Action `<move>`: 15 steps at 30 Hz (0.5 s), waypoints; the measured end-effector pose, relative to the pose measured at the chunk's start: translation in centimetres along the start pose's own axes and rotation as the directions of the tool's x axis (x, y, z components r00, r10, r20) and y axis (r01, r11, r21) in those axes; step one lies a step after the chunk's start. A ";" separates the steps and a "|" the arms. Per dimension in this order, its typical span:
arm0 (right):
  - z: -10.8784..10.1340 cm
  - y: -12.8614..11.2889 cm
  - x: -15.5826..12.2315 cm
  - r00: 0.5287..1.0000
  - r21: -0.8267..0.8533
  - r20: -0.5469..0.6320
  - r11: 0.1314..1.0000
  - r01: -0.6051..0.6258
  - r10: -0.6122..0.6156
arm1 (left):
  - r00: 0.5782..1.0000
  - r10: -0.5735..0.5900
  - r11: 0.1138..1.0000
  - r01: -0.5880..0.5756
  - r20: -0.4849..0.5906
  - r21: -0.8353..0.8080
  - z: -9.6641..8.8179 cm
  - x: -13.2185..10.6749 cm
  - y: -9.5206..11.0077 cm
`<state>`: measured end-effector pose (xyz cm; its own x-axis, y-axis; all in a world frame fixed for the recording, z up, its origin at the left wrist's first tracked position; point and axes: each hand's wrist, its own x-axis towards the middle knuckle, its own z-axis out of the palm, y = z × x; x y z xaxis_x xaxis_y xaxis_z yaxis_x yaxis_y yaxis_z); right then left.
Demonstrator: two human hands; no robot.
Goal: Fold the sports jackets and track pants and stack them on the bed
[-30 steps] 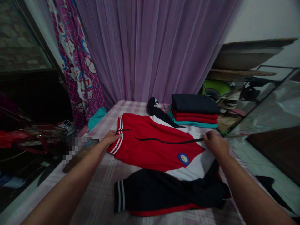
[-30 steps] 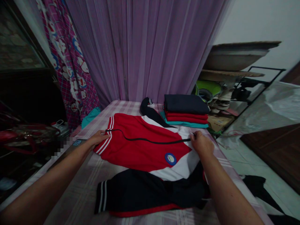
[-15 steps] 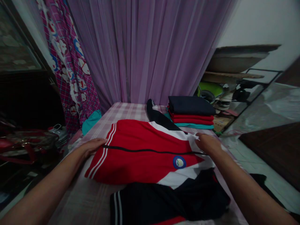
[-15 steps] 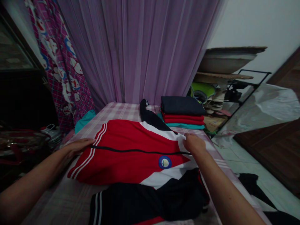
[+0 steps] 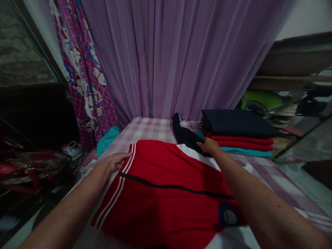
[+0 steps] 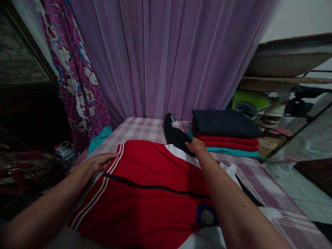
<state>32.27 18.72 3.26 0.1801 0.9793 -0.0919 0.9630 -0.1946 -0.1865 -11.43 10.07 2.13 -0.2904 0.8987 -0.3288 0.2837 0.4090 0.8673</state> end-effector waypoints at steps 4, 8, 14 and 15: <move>1.2 -0.1 1.0 0.999 0.071 0.028 0.997 -0.033 0.031 | 0.973 -0.080 0.992 0.098 0.218 -0.074 1.1 0.7 0.1; 0.4 -0.3 1.4 0.987 0.132 -0.153 0.991 -0.037 0.057 | 0.990 0.074 0.994 -0.064 0.118 -0.091 0.7 1.8 0.8; 1.2 -1.1 1.4 0.925 0.199 -0.377 0.980 0.025 0.053 | 0.947 0.289 0.914 -0.229 -0.142 0.335 -0.3 4.2 2.0; 1.9 -1.3 1.3 0.943 0.156 -0.333 0.987 0.048 0.006 | 0.947 0.283 0.889 -0.198 -0.155 0.412 -0.1 4.5 1.8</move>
<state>30.90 20.16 1.54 0.2426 0.9404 0.2382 0.9277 -0.1531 -0.3406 -12.33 14.84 2.22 -0.3359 0.9419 -0.0084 0.6867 0.2510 0.6822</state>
